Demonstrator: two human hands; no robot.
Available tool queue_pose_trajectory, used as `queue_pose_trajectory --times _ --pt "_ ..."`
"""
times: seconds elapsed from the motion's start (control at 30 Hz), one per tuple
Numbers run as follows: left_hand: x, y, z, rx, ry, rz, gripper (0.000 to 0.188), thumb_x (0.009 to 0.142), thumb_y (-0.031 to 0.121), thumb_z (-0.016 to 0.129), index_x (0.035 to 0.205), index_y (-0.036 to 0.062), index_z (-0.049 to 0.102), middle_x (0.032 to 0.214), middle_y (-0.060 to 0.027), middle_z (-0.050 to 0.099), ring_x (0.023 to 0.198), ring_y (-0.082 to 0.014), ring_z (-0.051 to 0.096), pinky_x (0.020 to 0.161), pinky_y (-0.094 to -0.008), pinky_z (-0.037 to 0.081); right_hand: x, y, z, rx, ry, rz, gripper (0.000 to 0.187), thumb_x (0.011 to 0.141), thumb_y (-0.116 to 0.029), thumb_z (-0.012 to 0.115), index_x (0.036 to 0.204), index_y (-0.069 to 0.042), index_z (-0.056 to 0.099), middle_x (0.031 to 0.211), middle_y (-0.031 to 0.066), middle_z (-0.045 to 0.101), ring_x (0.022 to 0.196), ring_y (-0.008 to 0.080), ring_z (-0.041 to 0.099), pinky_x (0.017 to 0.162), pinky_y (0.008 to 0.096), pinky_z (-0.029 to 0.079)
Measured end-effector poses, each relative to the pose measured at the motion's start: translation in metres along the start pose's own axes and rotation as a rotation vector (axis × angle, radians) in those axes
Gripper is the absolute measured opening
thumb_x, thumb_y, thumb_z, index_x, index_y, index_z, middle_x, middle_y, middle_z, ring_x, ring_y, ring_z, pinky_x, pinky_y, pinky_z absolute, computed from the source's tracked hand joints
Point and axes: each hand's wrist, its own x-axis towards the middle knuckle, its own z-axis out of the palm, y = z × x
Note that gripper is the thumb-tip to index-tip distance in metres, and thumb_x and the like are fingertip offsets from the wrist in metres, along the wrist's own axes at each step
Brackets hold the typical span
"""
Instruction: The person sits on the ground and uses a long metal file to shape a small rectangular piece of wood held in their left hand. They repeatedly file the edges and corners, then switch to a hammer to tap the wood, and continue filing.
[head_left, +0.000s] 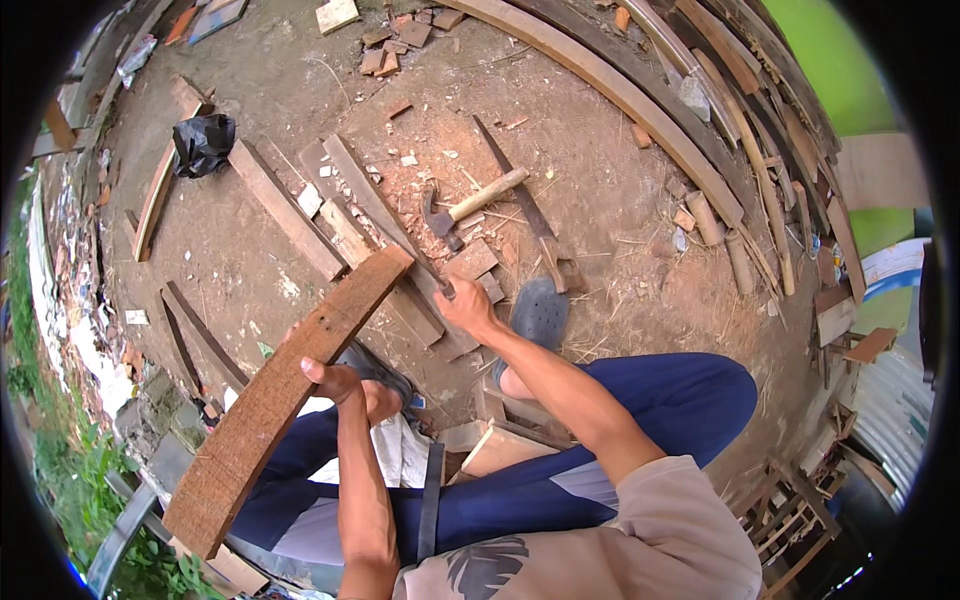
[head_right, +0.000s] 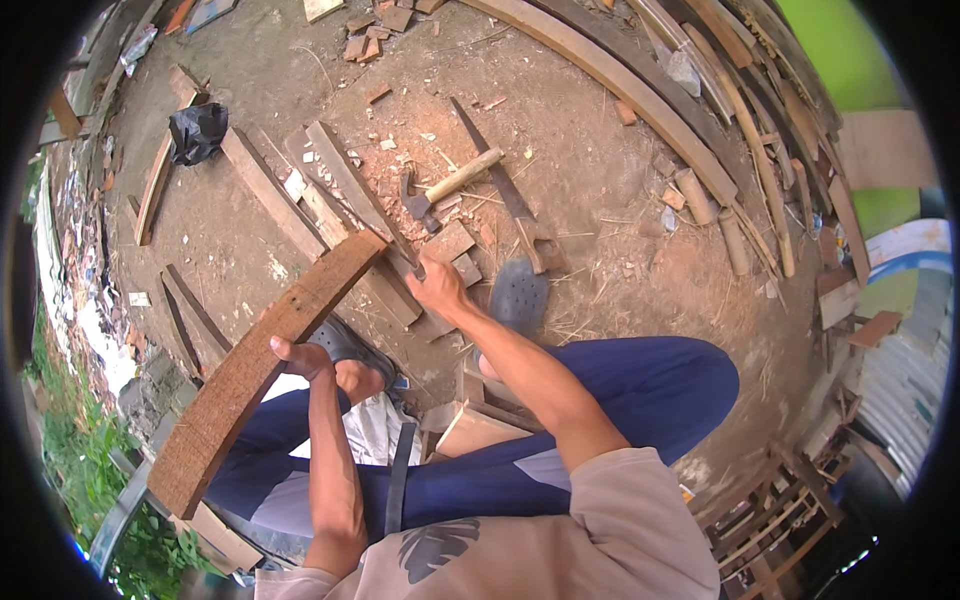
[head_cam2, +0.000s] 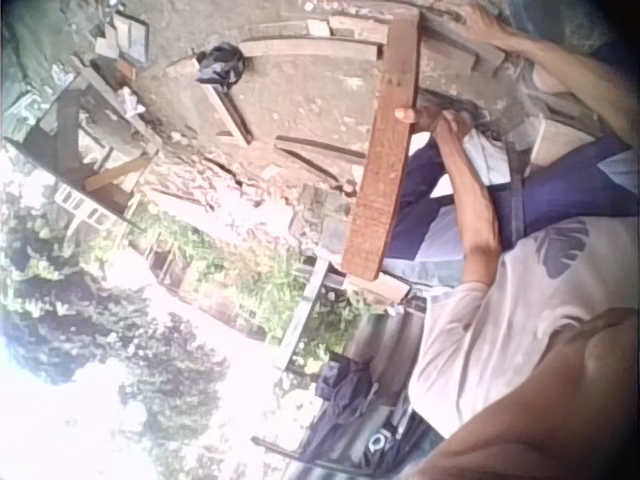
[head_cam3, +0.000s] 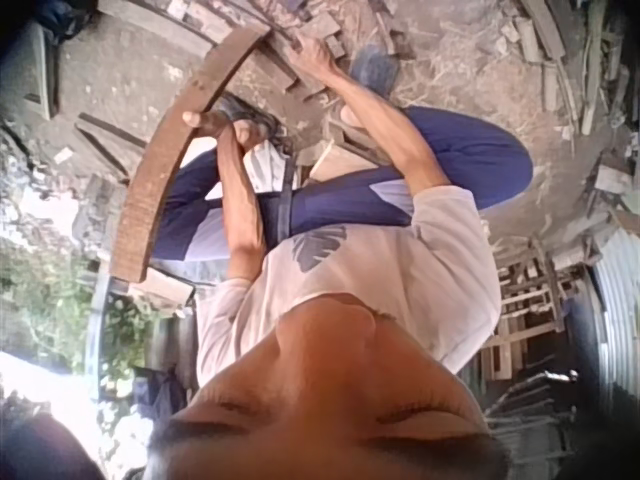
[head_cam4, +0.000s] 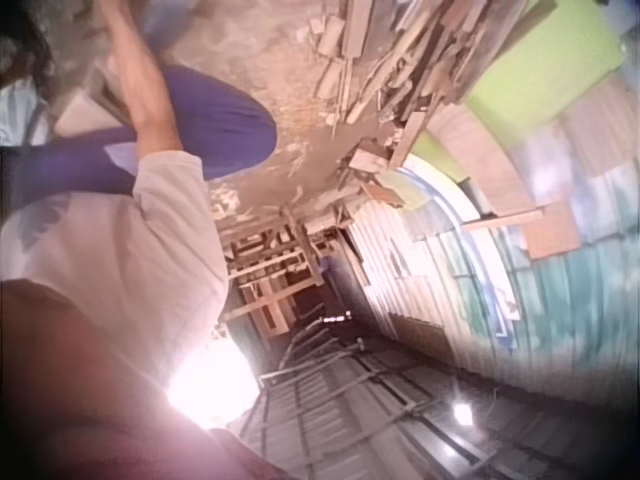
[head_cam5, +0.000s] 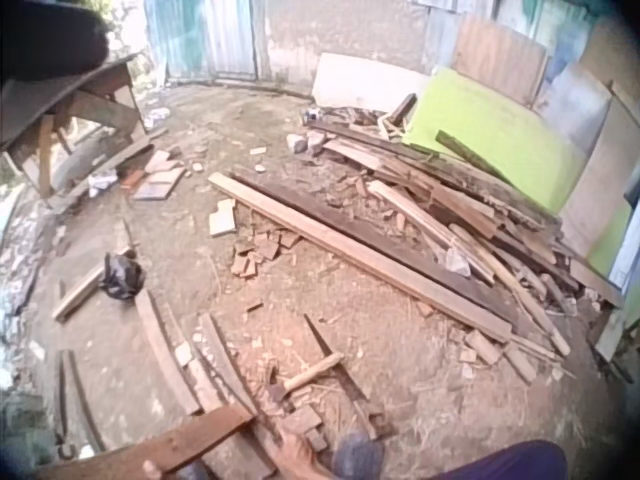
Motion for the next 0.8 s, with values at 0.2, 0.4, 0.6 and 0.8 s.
queue_pose_trajectory --times 0.2,0.4,0.6,0.8 --pt "-0.008 0.005 0.015 0.061 0.017 0.054 0.078 0.085 0.059 0.052 0.127 -0.006 0.044 0.121 -0.0205 0.055 0.113 -0.032 0.055 0.101 -0.043 0.043 0.008 -0.026 -0.005 -0.151 -0.061 0.076 0.031 0.085 -0.027 0.067 0.095 0.001 0.064 0.077 0.0268 0.065 0.074 0.0439 0.066 0.066 0.0495 0.051" --pt "-0.01 0.004 0.016 0.041 -0.03 0.04 0.077 0.086 0.058 0.052 0.128 -0.0059 0.044 0.123 -0.0205 0.054 0.115 -0.0322 0.054 0.103 -0.0438 0.042 0.019 0.011 0.002 -0.266 -0.142 0.052 0.031 0.084 -0.028 0.068 0.093 0.002 0.064 0.075 0.0258 0.066 0.076 0.0443 0.066 0.069 0.0504 0.052" --pt "-0.011 0.002 0.01 0.03 -0.008 0.016 0.077 0.085 0.056 0.056 0.13 -0.0054 0.043 0.123 -0.0193 0.054 0.116 -0.0314 0.054 0.103 -0.0431 0.042 0.01 -0.014 -0.013 -0.046 -0.094 -0.036 0.029 0.084 -0.027 0.067 0.092 0.001 0.064 0.077 0.0249 0.067 0.078 0.0436 0.067 0.072 0.0509 0.053" --pt "-0.009 0.008 0.017 0.017 0.003 0.022 0.078 0.083 0.054 0.057 0.131 -0.0061 0.043 0.122 -0.0195 0.054 0.115 -0.0313 0.055 0.103 -0.043 0.042 0.015 -0.008 -0.026 -0.337 -0.199 0.028 0.03 0.084 -0.027 0.068 0.093 0.002 0.065 0.08 0.0274 0.067 0.08 0.044 0.067 0.072 0.0506 0.053"
